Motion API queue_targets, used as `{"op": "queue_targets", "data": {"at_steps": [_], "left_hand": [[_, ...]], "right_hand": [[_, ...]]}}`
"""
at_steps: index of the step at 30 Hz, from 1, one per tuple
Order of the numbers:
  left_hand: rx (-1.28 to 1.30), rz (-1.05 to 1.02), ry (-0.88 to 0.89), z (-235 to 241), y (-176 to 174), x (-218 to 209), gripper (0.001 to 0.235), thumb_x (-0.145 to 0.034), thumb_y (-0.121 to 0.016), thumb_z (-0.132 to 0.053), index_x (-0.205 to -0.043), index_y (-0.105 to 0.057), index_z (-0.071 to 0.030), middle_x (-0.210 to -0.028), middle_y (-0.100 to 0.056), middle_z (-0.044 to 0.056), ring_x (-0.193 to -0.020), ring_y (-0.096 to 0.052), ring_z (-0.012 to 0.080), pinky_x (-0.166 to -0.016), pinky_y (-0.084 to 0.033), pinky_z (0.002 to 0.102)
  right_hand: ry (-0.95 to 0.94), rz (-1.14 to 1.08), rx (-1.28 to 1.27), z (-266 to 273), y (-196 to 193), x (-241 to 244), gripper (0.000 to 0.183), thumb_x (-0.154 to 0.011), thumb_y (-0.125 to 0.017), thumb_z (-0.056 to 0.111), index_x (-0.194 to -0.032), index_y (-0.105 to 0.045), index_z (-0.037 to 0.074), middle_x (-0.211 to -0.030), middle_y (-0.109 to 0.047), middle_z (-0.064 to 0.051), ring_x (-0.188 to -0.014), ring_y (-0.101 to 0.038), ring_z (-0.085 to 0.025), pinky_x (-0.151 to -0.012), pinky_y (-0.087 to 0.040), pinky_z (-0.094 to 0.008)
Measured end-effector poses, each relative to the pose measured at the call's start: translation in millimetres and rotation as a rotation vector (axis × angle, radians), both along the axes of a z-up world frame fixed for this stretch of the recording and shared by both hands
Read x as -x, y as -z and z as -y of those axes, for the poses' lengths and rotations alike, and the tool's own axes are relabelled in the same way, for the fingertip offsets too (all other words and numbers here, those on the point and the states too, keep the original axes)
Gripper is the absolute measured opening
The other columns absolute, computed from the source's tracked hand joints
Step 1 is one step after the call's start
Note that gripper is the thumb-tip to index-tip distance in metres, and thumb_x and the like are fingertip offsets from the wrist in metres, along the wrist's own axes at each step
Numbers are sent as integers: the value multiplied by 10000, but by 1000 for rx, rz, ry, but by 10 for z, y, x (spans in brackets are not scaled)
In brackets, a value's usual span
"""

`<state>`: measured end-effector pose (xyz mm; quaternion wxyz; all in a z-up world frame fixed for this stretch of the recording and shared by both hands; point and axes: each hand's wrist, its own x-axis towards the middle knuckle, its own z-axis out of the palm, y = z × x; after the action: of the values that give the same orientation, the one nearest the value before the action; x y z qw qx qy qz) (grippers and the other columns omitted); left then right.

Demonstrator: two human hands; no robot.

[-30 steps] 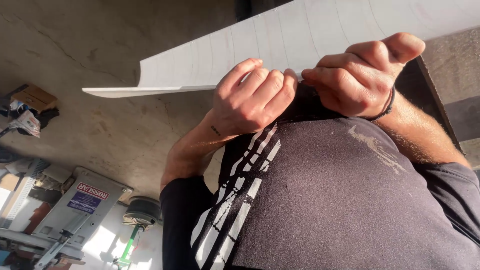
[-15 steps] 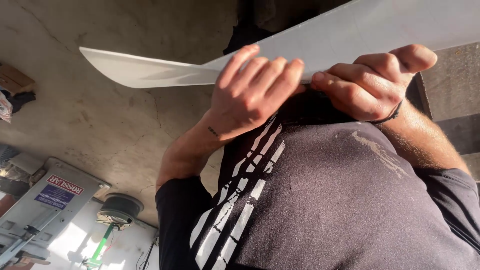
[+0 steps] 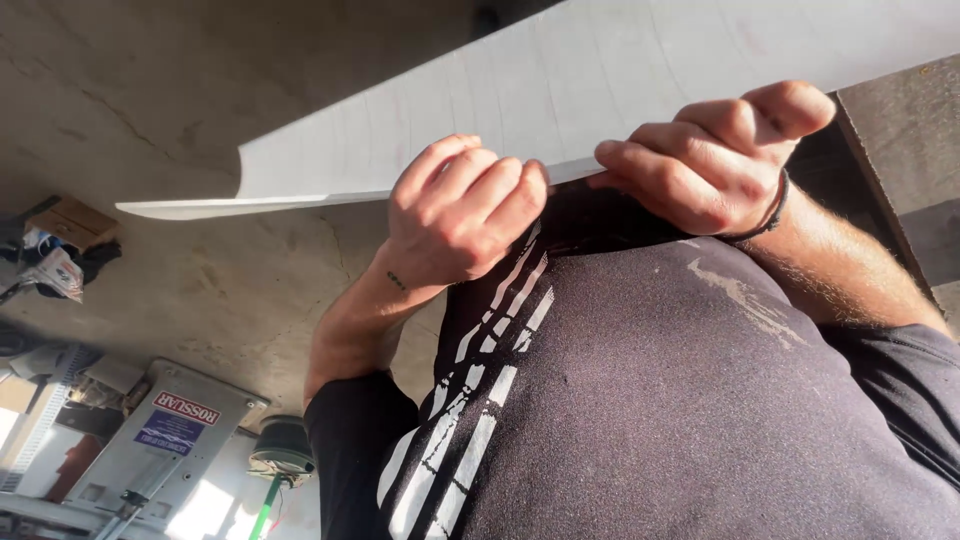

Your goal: The recorder is folding and smoothing the edge of a white plastic sheet on a workbench in a workshop.

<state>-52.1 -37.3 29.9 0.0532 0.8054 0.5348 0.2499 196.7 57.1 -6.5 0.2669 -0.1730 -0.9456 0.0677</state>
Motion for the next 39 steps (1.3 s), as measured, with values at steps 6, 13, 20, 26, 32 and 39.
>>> {"op": "queue_targets", "data": {"at_steps": [6, 13, 20, 26, 32, 39], "left_hand": [[135, 84, -56, -53, -39, -19, 107, -963, -723, -92, -1051, -706, -34, -879, -682, 35, -779, -629, 183, -874, -540, 351], [-35, 114, -6, -92, 180, -145, 84, -966, -751, -71, -1026, -786, -25, -726, -563, -12, -586, -455, 96, -624, -488, 252], [-123, -68, -39, -9, 223, -78, 43, -916, -780, -75, -921, -744, -96, -818, -592, -31, -668, -520, 80, -727, -543, 223], [-27, 18, -37, 18, 66, 25, 110, -866, -720, -61, -971, -748, -44, -810, -599, 19, -694, -561, 167, -746, -561, 306], [106, 137, -122, 66, 101, 117, 53, -900, -752, -22, -866, -713, -32, -788, -674, 48, -723, -629, 217, -771, -529, 356], [-28, 97, -34, -56, 225, -180, 109, -979, -771, -124, -1066, -745, -63, -820, -658, 5, -649, -554, 85, -630, -531, 246]], "right_hand": [[-43, 17, -10, -45, -14, -8, 48, -1065, -869, 303, -1053, -887, 261, -988, -825, 102, -888, -603, -101, -1105, -185, -383], [-32, 12, -35, -34, 9, 7, 124, -1089, -847, 336, -1072, -898, 224, -957, -841, 92, -897, -605, -116, -1079, -196, -392], [120, 161, 54, 64, 56, 71, 158, -1138, -922, 387, -1109, -880, 237, -997, -827, 106, -1082, -628, -152, -1135, -167, -396], [117, 99, -37, 2, 40, 206, 476, -1155, -792, 659, -914, -767, 249, -746, -653, 137, -876, -602, -113, -1086, -240, -382], [121, 154, -65, -16, -5, 43, 327, -1177, -822, 543, -1307, -867, 247, -779, -717, 169, -865, -621, -65, -1169, -148, -349], [22, 31, 58, -17, 93, -36, 159, -1096, -928, 388, -1114, -891, 234, -941, -866, 110, -934, -626, -129, -1155, -146, -399]]}}
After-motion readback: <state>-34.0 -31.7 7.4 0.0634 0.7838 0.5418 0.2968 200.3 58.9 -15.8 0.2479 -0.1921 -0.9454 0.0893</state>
